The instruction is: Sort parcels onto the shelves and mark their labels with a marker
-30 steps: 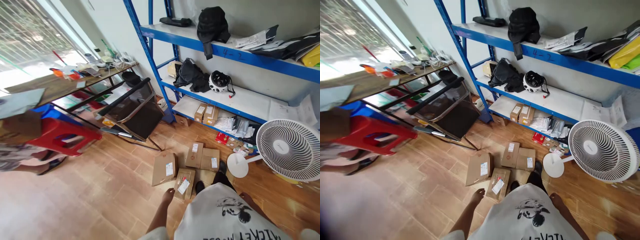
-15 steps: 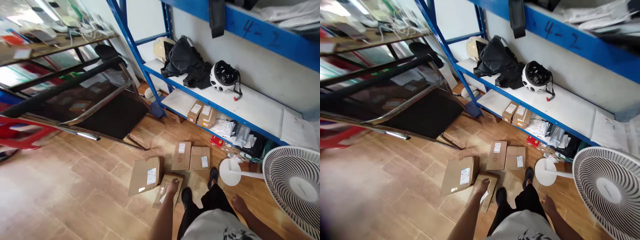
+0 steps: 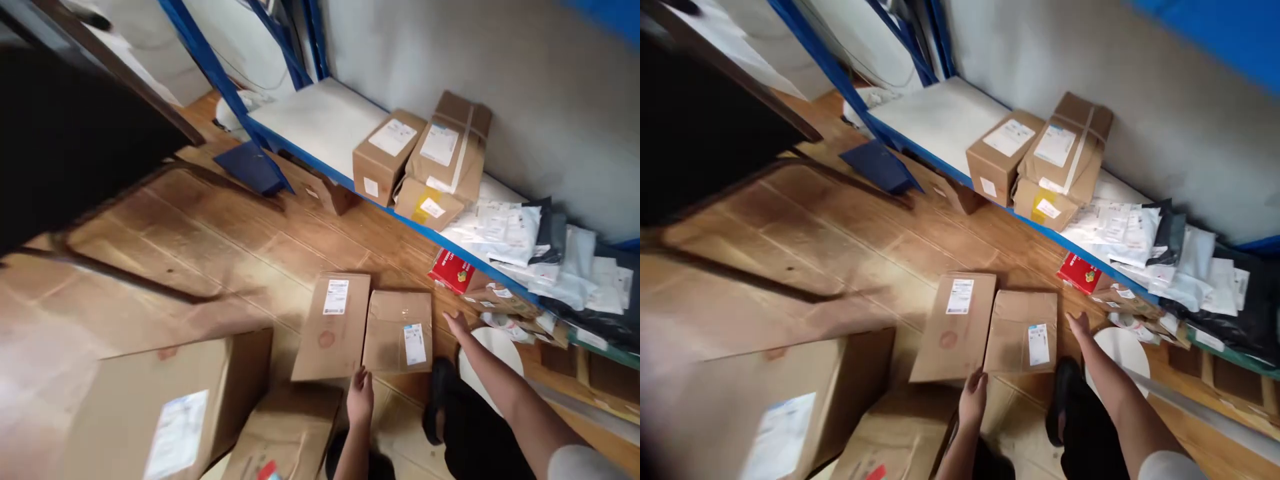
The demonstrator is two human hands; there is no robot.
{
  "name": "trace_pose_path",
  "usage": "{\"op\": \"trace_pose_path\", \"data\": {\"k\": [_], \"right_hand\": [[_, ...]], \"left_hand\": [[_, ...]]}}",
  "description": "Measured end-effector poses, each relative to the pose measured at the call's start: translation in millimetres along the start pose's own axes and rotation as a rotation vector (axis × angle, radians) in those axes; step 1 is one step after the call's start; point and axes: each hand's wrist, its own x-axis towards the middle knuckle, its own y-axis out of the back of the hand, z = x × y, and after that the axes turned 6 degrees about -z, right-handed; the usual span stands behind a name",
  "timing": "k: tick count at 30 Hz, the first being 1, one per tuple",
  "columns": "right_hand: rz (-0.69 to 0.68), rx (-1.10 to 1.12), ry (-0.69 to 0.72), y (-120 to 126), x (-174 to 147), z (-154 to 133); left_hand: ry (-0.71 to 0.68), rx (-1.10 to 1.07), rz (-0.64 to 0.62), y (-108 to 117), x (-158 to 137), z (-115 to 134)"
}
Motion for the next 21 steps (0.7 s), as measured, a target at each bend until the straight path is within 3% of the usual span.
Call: {"op": "trace_pose_path", "data": {"k": [2, 5, 9, 12, 16, 21], "right_hand": [[0.059, -0.136, 0.141, -16, 52, 0], [0.133, -0.324, 0.387, -28, 127, -16], [0.152, -0.565, 0.633, -32, 205, -53], [0.132, -0.718, 0.688, -33, 232, -68], [0.141, -0.847, 0.69, -31, 234, -65], [0.141, -0.961, 0.707, -22, 228, -60]], "left_hand": [[-0.213, 0.065, 0.014, -6, 52, 4], [-0.642, 0.252, -0.014, -4, 118, 33], [-0.994, 0.541, -0.098, 5, 165, 66], [-1.118, 0.658, -0.136, 2, 165, 58], [-1.17, 0.712, -0.103, -16, 148, 20], [-1.127, 0.655, 0.08, -36, 151, -11]]}}
